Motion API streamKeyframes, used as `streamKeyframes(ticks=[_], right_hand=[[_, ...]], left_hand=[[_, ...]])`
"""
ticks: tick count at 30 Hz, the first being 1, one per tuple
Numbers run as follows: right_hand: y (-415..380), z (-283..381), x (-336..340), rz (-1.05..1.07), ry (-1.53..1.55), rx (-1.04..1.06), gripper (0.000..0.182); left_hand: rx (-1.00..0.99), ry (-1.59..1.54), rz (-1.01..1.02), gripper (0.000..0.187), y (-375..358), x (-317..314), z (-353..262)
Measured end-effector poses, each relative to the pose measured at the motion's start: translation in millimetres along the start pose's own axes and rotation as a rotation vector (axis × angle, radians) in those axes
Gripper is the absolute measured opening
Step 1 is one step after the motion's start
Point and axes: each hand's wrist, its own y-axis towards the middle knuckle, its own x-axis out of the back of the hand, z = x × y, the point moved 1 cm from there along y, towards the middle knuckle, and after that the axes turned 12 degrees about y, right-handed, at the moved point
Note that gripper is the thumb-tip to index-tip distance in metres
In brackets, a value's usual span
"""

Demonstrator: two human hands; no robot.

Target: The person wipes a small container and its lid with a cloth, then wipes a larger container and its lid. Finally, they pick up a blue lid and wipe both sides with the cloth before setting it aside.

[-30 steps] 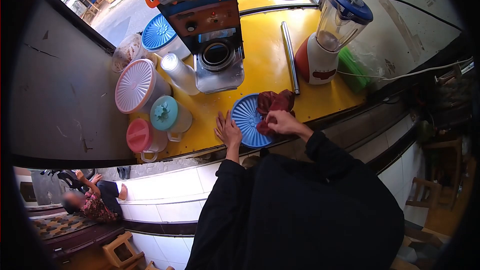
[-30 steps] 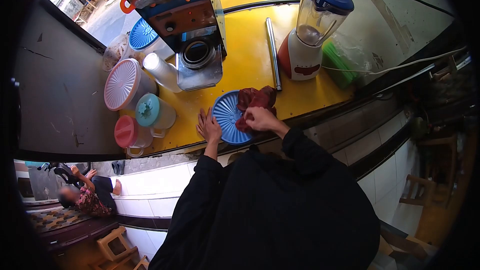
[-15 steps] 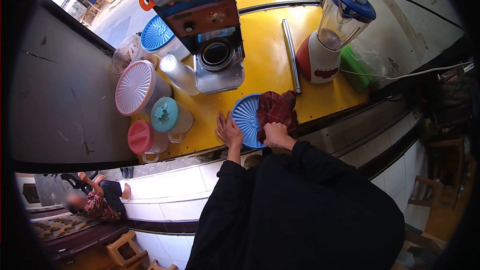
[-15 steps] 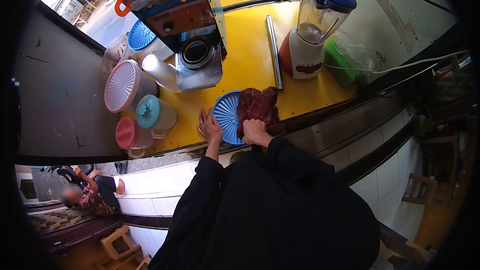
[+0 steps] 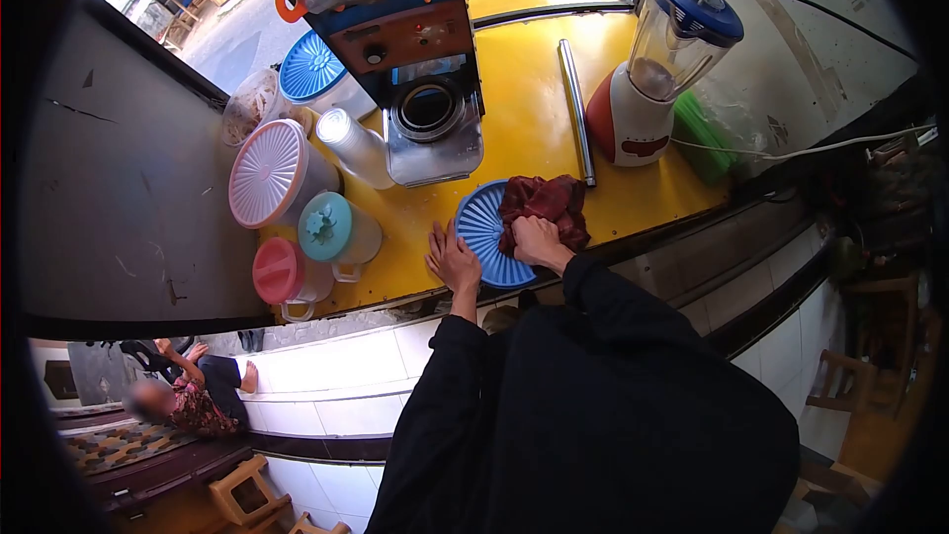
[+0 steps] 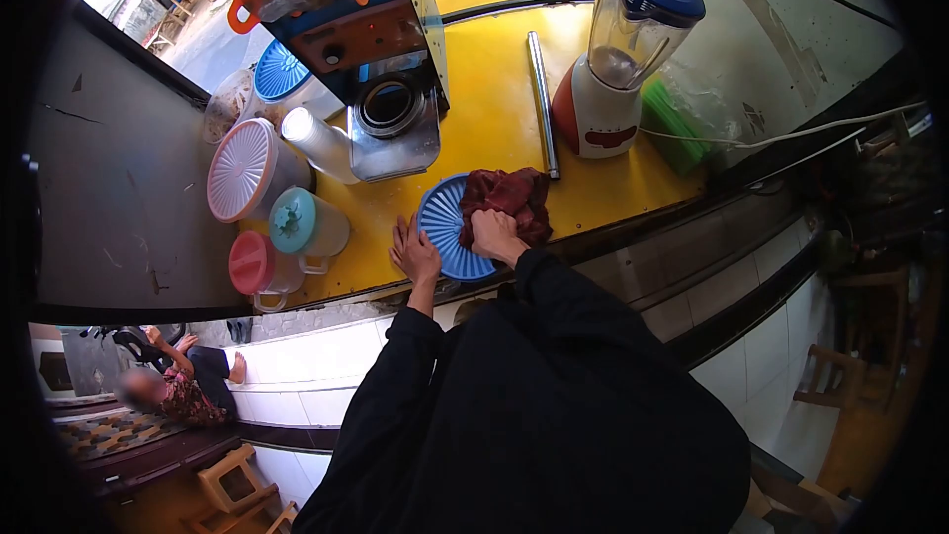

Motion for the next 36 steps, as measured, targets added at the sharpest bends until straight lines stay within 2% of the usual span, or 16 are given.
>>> streamKeyframes(ticks=[5,7,10,13,14,17,21,24,29,32,36], right_hand=[[-23.0,3.3,3.6,0.254,-0.116,-0.037,0.027],[-23.3,4.8,2.1,0.244,-0.095,-0.058,0.026],[-10.0,5.1,1.5,0.034,-0.003,-0.029,0.023],[13.1,8.8,9.6,-0.034,0.012,-0.029,0.022],[20.7,5.1,9.3,-0.061,0.036,-0.014,0.012],[25.5,-3.9,25.0,-0.142,0.052,-0.024,0.011],[11.1,-19.0,58.8,0.040,0.085,-0.080,0.011],[-5.2,-29.2,54.0,0.138,0.024,-0.048,0.013],[-22.3,-19.5,29.6,0.101,-0.039,0.009,0.013],[-17.4,-12.2,20.9,0.102,-0.113,0.037,0.021],[-14.4,-7.6,15.5,0.114,-0.121,0.020,0.017]], left_hand=[[0.062,0.046,-0.028,0.038,-0.4,1.1,-5.4],[0.056,0.055,-0.033,0.038,-0.3,-0.2,-5.0],[0.046,0.071,-0.040,0.038,1.2,-0.3,-3.7],[0.058,0.059,-0.049,0.038,3.1,-0.4,-4.3],[0.063,0.047,-0.052,0.038,2.9,-1.0,-3.5],[0.083,0.043,-0.056,0.038,3.2,-2.5,-4.7],[0.083,0.040,-0.054,0.037,1.2,-2.3,-5.8],[0.081,0.044,-0.088,0.037,1.4,-2.8,-6.7],[0.110,0.053,-0.040,0.036,1.1,3.7,-11.0],[0.109,0.056,-0.047,0.036,0.9,4.4,-11.4],[0.102,0.056,-0.076,0.036,1.5,1.5,-11.4]])
